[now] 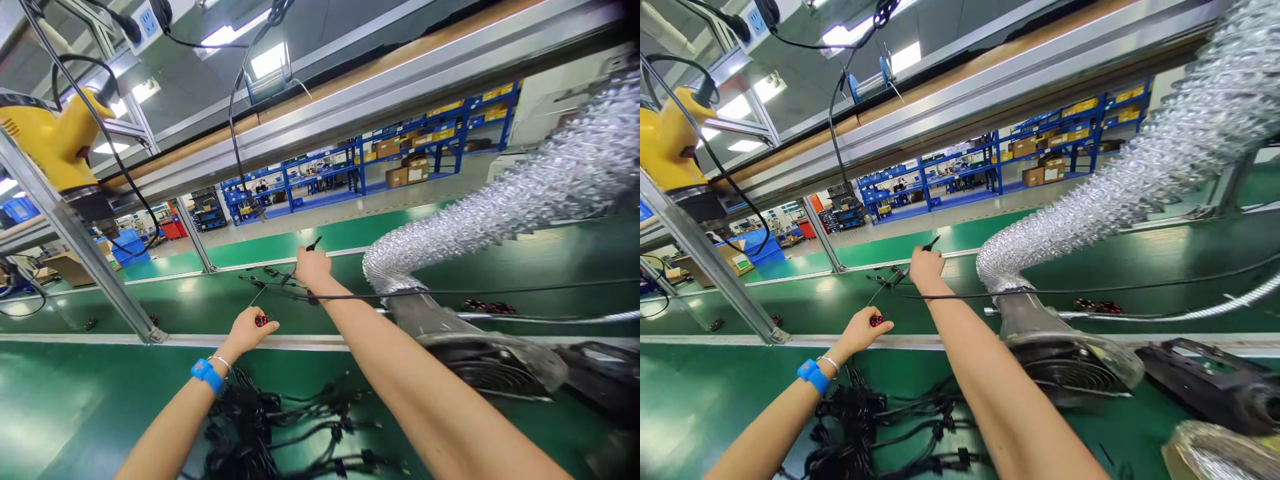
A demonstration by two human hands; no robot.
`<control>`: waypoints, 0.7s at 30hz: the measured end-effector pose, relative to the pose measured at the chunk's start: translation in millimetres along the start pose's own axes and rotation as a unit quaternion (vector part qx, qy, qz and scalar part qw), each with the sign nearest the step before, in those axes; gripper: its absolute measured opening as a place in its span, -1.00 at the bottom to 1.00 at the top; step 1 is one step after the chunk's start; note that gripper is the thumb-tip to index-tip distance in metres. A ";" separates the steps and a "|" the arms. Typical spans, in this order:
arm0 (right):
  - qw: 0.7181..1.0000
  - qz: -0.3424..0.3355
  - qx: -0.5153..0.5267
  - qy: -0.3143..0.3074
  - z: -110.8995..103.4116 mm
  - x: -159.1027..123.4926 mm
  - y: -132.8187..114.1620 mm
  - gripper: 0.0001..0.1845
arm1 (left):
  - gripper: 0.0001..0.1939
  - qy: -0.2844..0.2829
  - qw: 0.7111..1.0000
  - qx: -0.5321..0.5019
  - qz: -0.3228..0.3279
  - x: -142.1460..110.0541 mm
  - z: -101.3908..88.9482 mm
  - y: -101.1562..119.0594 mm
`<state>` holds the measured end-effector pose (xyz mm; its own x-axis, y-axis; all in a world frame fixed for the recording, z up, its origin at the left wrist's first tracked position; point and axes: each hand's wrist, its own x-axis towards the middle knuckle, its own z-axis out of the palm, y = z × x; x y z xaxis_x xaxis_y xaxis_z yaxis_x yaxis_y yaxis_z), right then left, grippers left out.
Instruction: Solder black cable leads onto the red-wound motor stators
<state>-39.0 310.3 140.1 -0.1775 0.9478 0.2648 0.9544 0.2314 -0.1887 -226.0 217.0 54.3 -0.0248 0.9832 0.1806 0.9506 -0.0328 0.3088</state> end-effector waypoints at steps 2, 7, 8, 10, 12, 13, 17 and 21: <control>0.999 -0.026 -0.023 -0.013 -25.4 -18.8 4.0 -0.64 | -0.65 0.005 1.000 -0.023 -0.001 -29.8 -11.6 22.1; 0.987 -0.131 -0.076 -0.050 -80.5 -110.9 39.0 -0.66 | -0.68 -0.041 0.995 -0.083 0.034 -123.7 -11.8 93.2; 0.983 -0.153 -0.082 -0.057 -87.9 -137.1 50.1 -0.68 | -0.69 -0.059 0.993 -0.094 0.049 -143.0 -5.0 107.4; 0.976 -0.188 -0.088 -0.070 -95.9 -191.7 75.5 -0.75 | -0.64 -0.108 0.984 -0.107 0.094 -176.6 15.6 134.0; 0.970 -0.206 -0.089 -0.089 -92.7 -242.4 103.7 -0.81 | -0.58 -0.146 0.975 -0.106 0.133 -199.6 41.9 157.7; 0.969 -0.213 -0.084 -0.093 -86.9 -264.2 118.2 -0.85 | -0.56 -0.155 0.972 -0.106 0.142 -206.6 55.0 167.9; 0.964 -0.256 0.076 -0.001 -45.8 -323.3 168.4 -0.90 | -0.37 -0.154 0.970 -0.144 0.122 -213.7 84.5 191.4; 0.940 -0.271 0.204 0.038 -1.9 -348.1 191.9 -0.79 | -0.02 -0.185 0.960 -0.178 0.111 -211.5 67.0 187.9</control>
<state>206.4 24.4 13.6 -0.5789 0.6517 0.4900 0.5545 0.7553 -0.3494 -21.5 14.8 11.6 0.3393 0.9396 -0.0443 0.7518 -0.2425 0.6132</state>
